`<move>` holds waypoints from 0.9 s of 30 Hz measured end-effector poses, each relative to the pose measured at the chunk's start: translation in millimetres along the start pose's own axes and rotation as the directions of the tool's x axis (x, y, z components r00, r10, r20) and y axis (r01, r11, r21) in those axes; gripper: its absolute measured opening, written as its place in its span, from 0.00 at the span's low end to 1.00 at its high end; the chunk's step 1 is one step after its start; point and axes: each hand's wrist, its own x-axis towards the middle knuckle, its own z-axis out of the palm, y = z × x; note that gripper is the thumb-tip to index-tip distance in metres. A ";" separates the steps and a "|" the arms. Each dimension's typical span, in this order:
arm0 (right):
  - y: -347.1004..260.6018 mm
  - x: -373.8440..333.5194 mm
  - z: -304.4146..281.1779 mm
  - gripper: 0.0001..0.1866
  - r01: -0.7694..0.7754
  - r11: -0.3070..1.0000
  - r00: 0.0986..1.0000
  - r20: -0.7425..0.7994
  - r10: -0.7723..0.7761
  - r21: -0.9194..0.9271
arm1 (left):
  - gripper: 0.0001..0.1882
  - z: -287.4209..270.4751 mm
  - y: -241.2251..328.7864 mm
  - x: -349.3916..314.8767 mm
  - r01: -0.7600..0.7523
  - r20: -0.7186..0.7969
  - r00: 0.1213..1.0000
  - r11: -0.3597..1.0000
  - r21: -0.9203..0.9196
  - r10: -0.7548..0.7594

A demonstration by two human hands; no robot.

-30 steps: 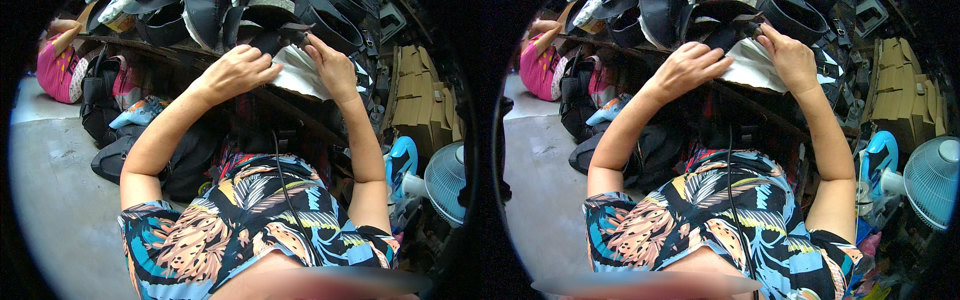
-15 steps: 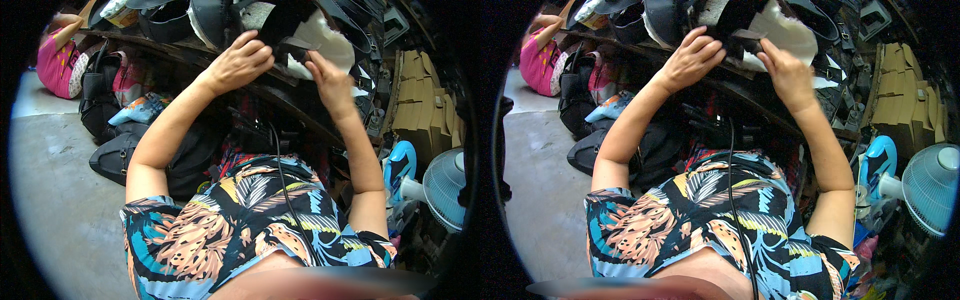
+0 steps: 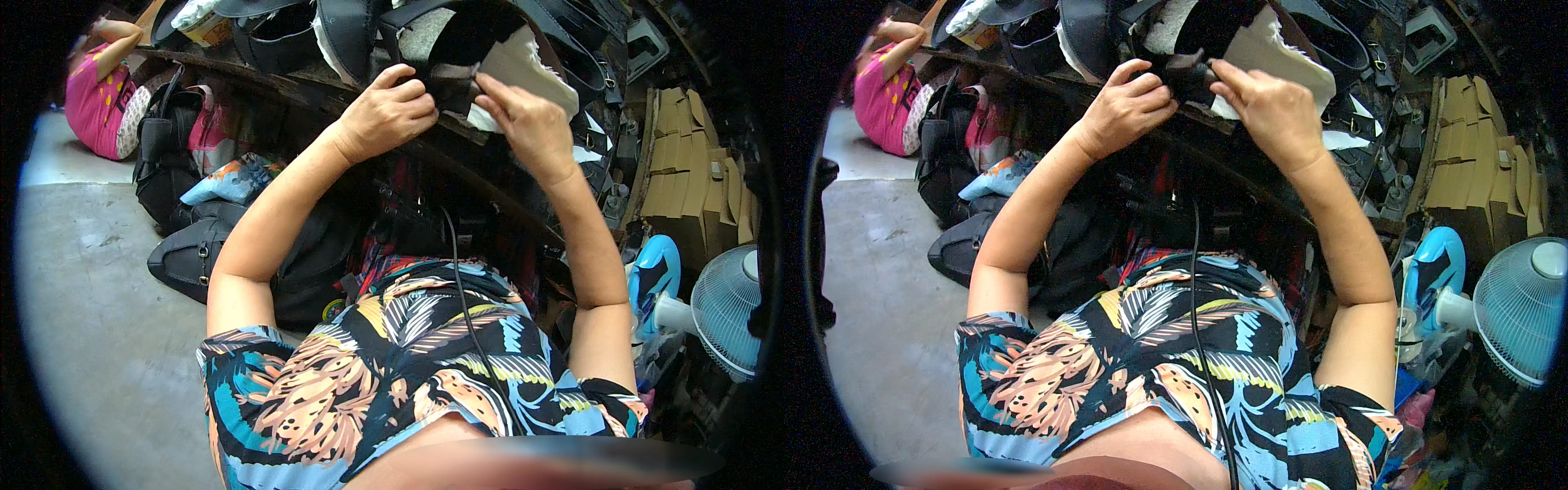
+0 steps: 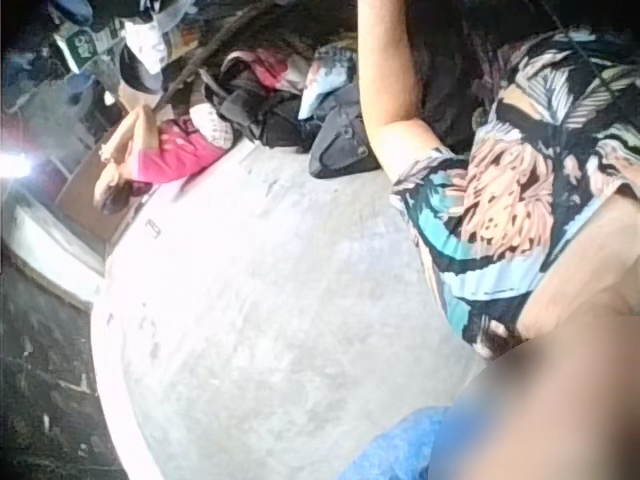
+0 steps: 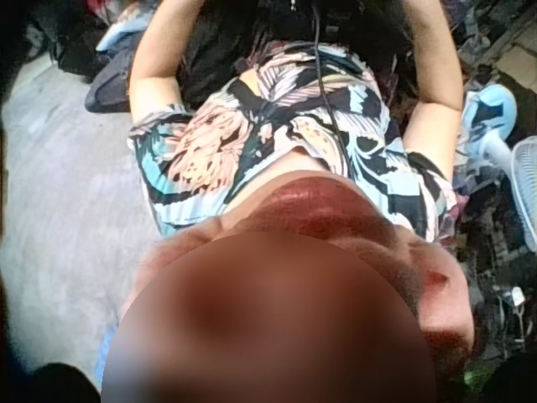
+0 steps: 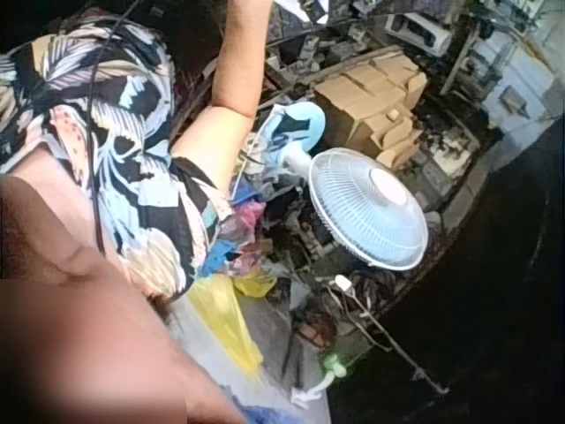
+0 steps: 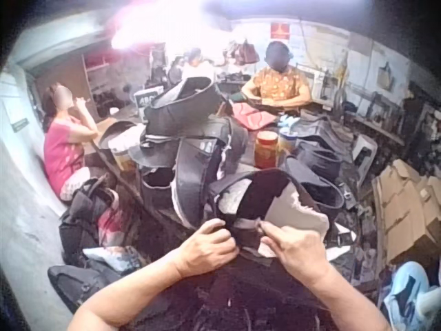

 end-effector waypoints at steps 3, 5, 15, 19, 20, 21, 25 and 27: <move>14.8 -8.4 -8.7 0.17 0.037 0.998 0.992 -0.123 -0.030 0.050 | 0.08 -1.7 2.5 0.6 0.014 0.028 1.000 1.000 -0.025 -0.014; 19.8 -13.0 -11.2 0.14 -0.001 0.958 0.956 -0.282 0.086 0.288 | 0.09 -2.3 3.5 1.3 0.024 0.013 1.000 1.000 0.006 -0.024; 20.6 -18.8 -35.7 0.18 -0.008 1.000 0.991 -0.137 0.011 0.022 | 0.07 -3.8 4.8 4.1 0.062 -0.009 0.998 0.998 0.027 -0.062; 12.0 -14.1 -23.2 0.13 -0.044 0.875 0.921 -0.320 0.223 0.482 | 0.08 -4.2 4.9 3.6 0.055 -0.025 0.998 0.998 0.029 -0.054; 9.7 -6.9 -12.9 0.13 0.180 0.963 0.922 -0.376 -0.094 0.200 | 0.08 -4.6 4.6 3.4 0.057 -0.016 0.998 0.998 0.036 -0.057; 8.8 -7.9 -8.2 0.13 0.078 0.991 0.978 -0.202 -0.055 0.107 | 0.09 -4.6 3.4 4.0 0.053 -0.009 0.999 0.998 0.041 -0.053; 17.9 -5.8 -3.0 0.17 0.026 0.999 0.997 -0.072 -0.027 -0.019 | 0.09 -6.4 0.9 3.6 0.044 -0.014 0.999 0.999 0.011 -0.043; 23.5 -3.6 -3.5 0.17 0.108 0.985 0.962 -0.263 -0.070 0.134 | 0.09 -5.5 0.3 3.7 0.064 -0.020 0.998 0.998 0.030 -0.063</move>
